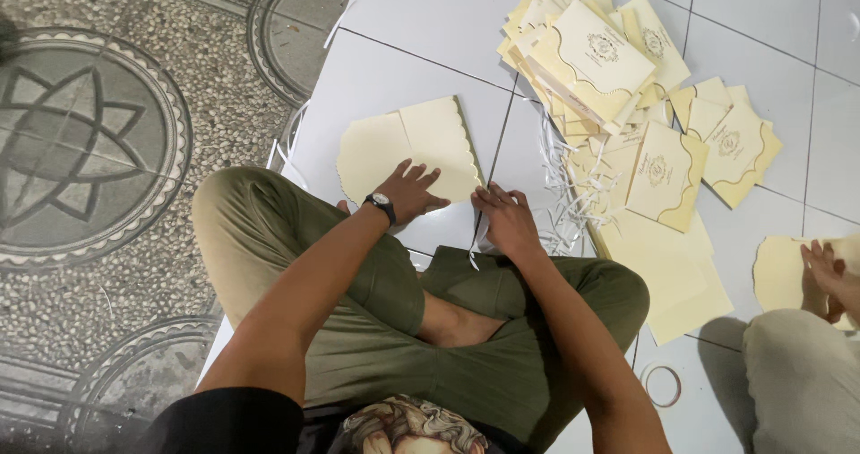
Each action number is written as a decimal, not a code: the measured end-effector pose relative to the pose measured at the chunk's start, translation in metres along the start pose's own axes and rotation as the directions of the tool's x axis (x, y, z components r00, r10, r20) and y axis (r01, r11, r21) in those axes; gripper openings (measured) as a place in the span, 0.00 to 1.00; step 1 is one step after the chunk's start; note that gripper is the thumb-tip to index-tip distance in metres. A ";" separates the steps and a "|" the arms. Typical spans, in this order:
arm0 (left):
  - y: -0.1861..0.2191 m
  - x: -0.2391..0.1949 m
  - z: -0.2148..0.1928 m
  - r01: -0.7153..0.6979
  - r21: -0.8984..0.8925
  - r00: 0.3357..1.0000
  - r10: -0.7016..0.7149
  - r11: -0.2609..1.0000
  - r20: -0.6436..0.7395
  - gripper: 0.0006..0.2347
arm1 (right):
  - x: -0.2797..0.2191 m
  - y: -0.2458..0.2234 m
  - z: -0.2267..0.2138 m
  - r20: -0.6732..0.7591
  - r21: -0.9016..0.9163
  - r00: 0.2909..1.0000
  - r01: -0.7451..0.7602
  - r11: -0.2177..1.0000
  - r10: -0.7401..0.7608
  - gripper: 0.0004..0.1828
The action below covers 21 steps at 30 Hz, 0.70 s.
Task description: The person sits on the floor and assembles cream-colored envelopes by hand. They fold the envelope flaps, apply adhesive strips, and press the edges together to seal them. The person repeatedly picks up envelopes, folds them, and places the finished items into a stack.
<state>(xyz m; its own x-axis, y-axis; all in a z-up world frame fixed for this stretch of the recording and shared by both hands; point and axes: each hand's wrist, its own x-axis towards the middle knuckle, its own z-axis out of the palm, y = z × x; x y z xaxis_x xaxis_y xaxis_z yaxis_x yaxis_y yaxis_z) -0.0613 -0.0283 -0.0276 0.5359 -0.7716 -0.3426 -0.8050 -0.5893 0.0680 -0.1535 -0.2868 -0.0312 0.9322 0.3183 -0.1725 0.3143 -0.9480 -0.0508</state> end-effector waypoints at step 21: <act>-0.007 0.012 -0.013 0.165 -0.287 0.986 -0.168 0.944 0.012 0.36 | 0.070 -0.010 0.010 -0.022 0.813 0.824 -0.315 0.489 0.567 0.28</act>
<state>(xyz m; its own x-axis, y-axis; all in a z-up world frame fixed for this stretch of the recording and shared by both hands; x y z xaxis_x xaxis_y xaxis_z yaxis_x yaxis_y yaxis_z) -0.0464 -0.0362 -0.0202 0.6607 -0.6585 -0.3604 -0.5985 -0.7518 0.2765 -0.0933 -0.2556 -0.0526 0.9497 -0.2751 -0.1497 -0.2864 -0.5698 -0.7703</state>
